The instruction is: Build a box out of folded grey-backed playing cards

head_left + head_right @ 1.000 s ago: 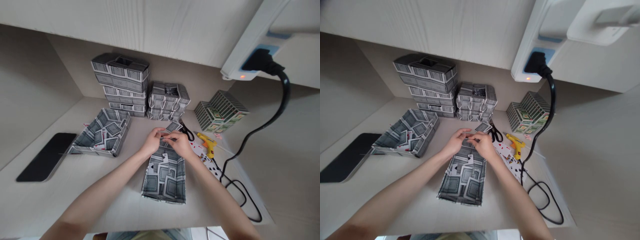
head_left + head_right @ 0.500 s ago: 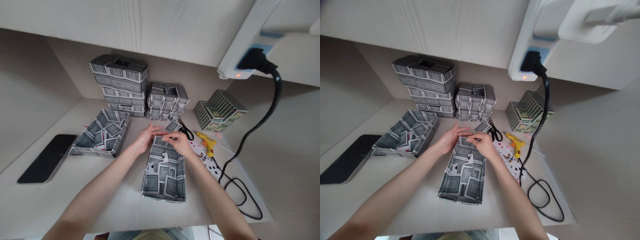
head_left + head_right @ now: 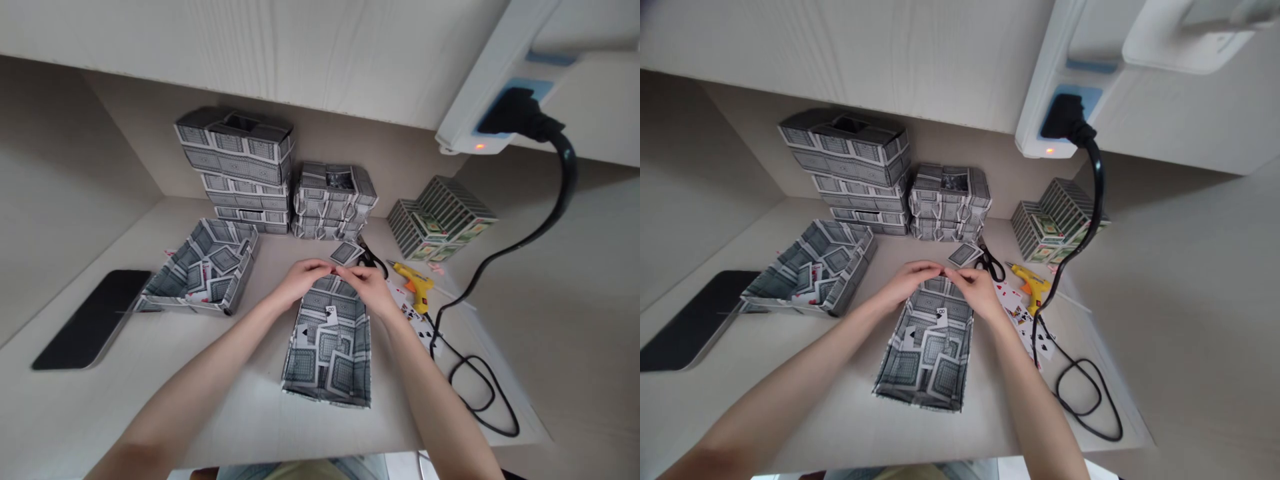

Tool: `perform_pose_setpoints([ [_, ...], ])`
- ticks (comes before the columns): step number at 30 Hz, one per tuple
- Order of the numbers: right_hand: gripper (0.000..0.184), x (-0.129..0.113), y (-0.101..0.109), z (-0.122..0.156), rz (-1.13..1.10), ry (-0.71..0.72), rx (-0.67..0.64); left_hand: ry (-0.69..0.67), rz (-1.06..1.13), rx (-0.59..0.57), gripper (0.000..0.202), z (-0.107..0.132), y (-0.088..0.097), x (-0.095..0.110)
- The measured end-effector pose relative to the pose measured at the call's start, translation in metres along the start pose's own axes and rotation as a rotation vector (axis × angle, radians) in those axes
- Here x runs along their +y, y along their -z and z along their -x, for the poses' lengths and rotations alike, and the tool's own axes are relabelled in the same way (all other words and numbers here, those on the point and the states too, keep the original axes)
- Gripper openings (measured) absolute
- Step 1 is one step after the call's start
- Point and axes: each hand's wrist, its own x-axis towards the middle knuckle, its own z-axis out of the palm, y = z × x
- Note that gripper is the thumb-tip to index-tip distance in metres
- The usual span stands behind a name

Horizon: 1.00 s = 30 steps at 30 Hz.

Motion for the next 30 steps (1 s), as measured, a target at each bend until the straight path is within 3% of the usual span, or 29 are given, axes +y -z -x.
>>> perform_pose_setpoints([
  [10, 0.031, 0.000, -0.005, 0.002, 0.016, -0.021, -0.008, -0.056, -0.055, -0.041, 0.026, -0.005, -0.003, -0.006],
  [13, 0.029, -0.008, -0.002, 0.004, 0.146, 0.010, 0.007, -0.084, -0.103, -0.075, 0.031, -0.005, -0.001, -0.005],
  [18, 0.015, -0.040, 0.011, 0.013, 0.491, 0.223, 0.231, -0.055, -0.320, -0.147, 0.038, -0.005, 0.014, 0.003],
  [19, 0.013, -0.048, 0.012, 0.016, 0.551, 0.241, 0.208, -0.050, -0.382, -0.157, 0.038, -0.004, 0.018, 0.005],
  [20, 0.012, -0.055, 0.012, 0.019, 0.598, 0.240, 0.137, -0.053, -0.445, -0.166, 0.038, -0.004, 0.022, 0.007],
  [23, 0.010, -0.070, 0.004, 0.029, 0.724, 0.179, -0.281, -0.103, -0.626, -0.183, 0.035, -0.001, 0.032, 0.014],
  [25, 0.017, -0.074, -0.006, 0.033, 0.862, 0.154, -0.484, -0.139, -0.728, -0.183, 0.032, 0.002, 0.036, 0.019],
  [27, 0.022, -0.075, -0.018, 0.036, 1.006, 0.171, -0.614, -0.153, -0.811, -0.180, 0.032, 0.005, 0.037, 0.024],
  [30, 0.021, -0.076, -0.029, 0.036, 1.132, 0.200, -0.695, -0.155, -0.890, -0.175, 0.032, 0.007, 0.037, 0.027],
])
